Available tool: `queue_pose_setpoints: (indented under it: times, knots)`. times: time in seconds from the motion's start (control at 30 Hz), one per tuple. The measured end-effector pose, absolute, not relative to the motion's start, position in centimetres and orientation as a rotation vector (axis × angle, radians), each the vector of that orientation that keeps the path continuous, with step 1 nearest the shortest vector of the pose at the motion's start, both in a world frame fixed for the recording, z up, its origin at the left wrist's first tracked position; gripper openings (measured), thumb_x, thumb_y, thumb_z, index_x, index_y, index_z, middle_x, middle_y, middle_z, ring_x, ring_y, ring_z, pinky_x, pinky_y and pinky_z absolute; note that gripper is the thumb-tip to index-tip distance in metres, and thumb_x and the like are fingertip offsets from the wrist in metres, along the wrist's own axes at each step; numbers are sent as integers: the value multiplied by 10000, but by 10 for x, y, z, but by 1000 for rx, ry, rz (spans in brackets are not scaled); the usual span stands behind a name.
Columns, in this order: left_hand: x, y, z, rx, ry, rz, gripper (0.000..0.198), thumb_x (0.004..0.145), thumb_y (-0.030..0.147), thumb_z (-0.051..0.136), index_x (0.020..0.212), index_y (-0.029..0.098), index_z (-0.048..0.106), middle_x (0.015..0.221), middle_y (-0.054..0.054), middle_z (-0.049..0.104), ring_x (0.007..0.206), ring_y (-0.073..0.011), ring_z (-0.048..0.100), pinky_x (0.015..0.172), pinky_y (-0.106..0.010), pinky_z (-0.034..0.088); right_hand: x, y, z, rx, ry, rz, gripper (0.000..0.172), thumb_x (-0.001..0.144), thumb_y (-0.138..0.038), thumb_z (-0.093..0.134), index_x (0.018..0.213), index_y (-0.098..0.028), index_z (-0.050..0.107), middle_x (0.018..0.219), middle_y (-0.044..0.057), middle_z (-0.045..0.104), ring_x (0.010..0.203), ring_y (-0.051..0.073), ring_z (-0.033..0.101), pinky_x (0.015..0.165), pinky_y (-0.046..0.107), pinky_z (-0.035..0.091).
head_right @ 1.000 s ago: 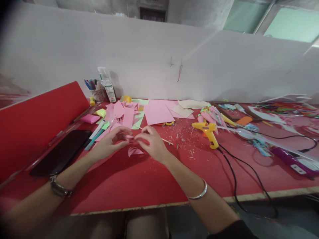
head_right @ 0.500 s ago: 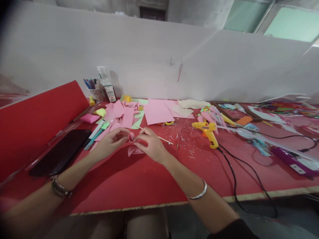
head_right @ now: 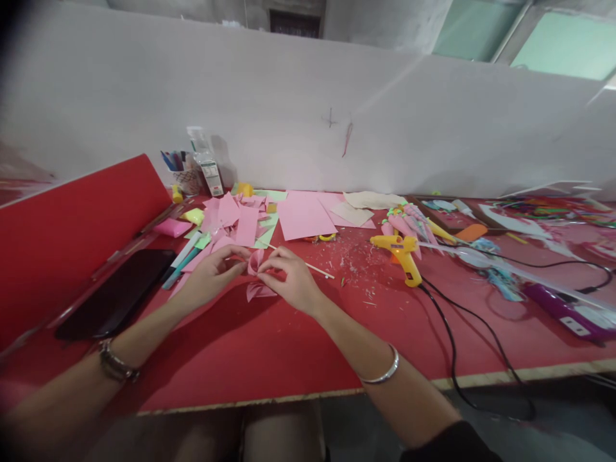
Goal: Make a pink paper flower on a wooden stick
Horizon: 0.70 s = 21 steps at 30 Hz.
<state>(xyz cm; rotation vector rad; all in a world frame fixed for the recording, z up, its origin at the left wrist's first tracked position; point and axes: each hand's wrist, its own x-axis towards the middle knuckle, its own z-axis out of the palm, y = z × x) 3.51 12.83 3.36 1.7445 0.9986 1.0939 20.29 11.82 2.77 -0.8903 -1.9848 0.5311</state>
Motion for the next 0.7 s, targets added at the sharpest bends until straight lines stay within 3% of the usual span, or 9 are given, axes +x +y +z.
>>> queue_pose_setpoints:
  times: [0.3,0.5,0.7]
  knots:
    - [32,123,32,1802,824,923,438,703,273,538,1117,201,413,1110,-64,503,786,-116,565,687,-248,481,201,118,28,-846,-1862,793,57,717,-179,547,661,-184,555,715,-8,512,681,102,488,647,256,401]
    - [31,127,31,1870,855,955,369,743,254,499,1099,176,442,934,-41,578,787,-120,563,725,-259,470,199,117,29,-826,-1845,867,77,713,-224,553,650,-181,558,698,-2,516,670,104,490,635,254,402]
    - [30,129,31,1782,832,972,364,697,261,555,1039,155,495,866,-32,605,770,-126,562,713,-259,463,199,117,29,-871,-1775,973,126,690,-292,581,635,-184,547,695,-7,502,665,104,482,622,254,393]
